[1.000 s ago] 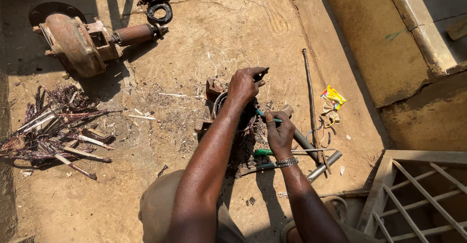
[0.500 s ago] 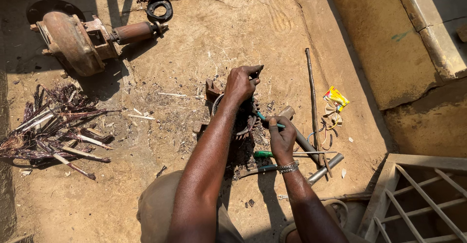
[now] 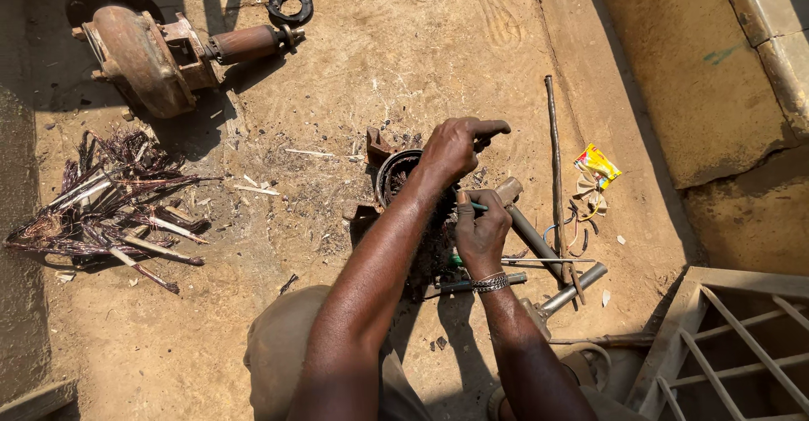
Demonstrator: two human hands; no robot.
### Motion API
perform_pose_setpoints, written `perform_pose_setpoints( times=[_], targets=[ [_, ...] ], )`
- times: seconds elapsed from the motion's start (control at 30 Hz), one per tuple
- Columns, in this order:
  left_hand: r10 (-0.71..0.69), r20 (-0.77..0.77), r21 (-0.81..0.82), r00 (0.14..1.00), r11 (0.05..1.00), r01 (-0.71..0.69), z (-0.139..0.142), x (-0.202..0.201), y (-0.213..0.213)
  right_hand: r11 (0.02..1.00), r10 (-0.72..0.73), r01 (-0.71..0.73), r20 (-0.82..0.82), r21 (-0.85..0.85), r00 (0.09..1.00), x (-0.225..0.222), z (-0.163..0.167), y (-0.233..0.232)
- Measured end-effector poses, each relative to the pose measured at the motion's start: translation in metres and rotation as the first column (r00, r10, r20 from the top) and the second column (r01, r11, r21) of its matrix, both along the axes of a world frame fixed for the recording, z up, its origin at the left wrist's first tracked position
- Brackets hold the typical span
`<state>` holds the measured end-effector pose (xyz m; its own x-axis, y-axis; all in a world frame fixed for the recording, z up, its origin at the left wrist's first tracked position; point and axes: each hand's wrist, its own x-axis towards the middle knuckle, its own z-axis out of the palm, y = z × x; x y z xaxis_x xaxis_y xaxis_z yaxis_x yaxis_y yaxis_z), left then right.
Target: The person dismantles an old electric motor on a concrete floor to recover the copper windings. They hammer the motor stator with a mallet, pry at it with a long metal rod, pull burnt windings out by hand, cut components with pliers, and place extracted copper pieces onto a growing pile of scrap beside them.
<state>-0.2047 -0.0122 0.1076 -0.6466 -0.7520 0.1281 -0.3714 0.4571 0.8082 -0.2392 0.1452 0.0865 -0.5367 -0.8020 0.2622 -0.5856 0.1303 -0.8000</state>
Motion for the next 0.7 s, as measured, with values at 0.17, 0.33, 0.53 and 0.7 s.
perform_pose_setpoints(
  times=[0.17,0.33,0.53,0.7],
  targets=[
    [-0.068,0.151,-0.02,0.986,0.997,0.072,0.018,-0.005,0.013,0.999,0.036,-0.036,-0.047,0.002,0.998,-0.015,-0.012,-0.002],
    [-0.265,0.193,0.064,0.945,0.964,0.257,0.026,0.01,0.012,0.975,0.209,-0.184,0.24,-0.123,0.948,-0.031,-0.027,-0.007],
    [-0.299,0.39,0.019,0.871,0.948,0.316,0.028,0.027,0.017,0.838,0.496,-0.373,0.269,-0.399,0.826,-0.048,-0.066,-0.043],
    [-0.111,0.248,-0.103,0.963,0.985,0.14,0.018,0.028,0.031,0.865,0.467,-0.267,0.485,-0.426,0.739,-0.035,-0.1,-0.063]
  ],
)
